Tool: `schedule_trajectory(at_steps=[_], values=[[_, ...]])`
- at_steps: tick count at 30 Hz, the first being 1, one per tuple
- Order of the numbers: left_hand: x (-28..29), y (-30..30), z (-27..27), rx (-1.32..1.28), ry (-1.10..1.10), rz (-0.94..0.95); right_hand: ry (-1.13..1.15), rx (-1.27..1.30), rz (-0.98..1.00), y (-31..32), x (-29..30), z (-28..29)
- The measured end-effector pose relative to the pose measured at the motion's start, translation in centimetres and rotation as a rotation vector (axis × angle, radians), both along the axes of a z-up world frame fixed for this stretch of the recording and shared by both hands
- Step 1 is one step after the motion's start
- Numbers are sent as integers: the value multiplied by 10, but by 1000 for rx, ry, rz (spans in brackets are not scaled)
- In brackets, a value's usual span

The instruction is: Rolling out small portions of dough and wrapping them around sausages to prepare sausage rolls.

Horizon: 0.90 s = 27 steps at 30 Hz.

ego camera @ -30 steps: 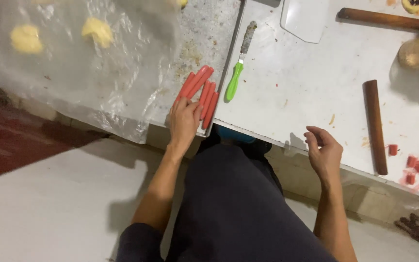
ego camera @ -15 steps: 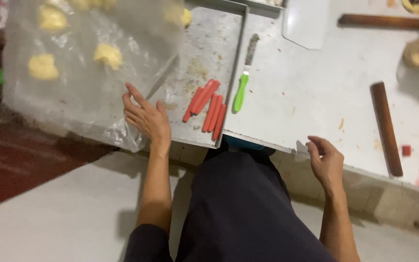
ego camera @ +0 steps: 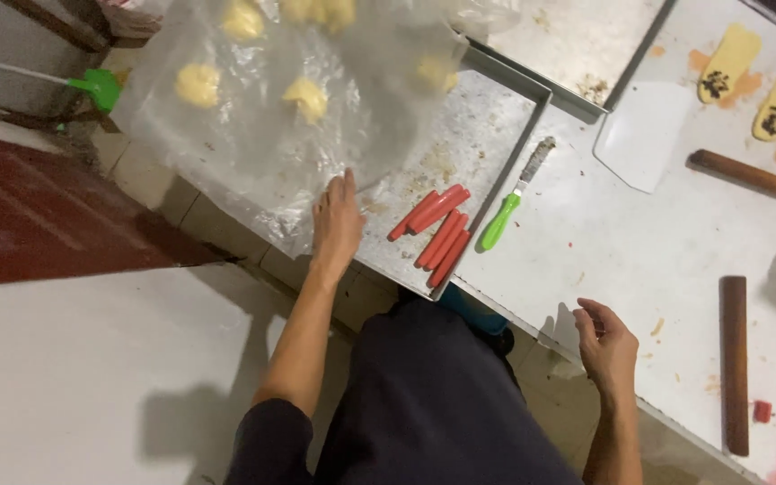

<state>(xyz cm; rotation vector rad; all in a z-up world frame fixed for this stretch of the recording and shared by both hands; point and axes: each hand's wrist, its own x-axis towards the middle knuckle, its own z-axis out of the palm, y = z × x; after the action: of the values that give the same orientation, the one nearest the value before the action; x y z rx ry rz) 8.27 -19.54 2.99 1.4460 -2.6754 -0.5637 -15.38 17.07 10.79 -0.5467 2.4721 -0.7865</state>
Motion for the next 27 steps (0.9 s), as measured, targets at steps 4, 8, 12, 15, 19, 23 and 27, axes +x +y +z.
schedule_trajectory(at_steps=[4, 8, 12, 15, 19, 23, 27], values=[[-30, -21, 49, 24, 306, 44, -138, 142, -106, -17, -1, 5], [-55, -65, 89, 277, 504, 146, -75, 80, -5, -18, -3, -1], [-70, -95, 75, 245, 525, 242, -42, 74, 9, -15, -1, -3], [-71, -98, 76, 195, 550, 251, -134, 122, -116, -11, 4, -4], [-70, -94, 83, 196, 555, 356, -118, 93, -85, -4, 6, -10], [-61, -80, 92, 311, 482, 402, -123, 115, -88, -5, 6, -9], [-41, -55, 96, 585, 435, 387, -127, 95, -114, -4, 1, -12]])
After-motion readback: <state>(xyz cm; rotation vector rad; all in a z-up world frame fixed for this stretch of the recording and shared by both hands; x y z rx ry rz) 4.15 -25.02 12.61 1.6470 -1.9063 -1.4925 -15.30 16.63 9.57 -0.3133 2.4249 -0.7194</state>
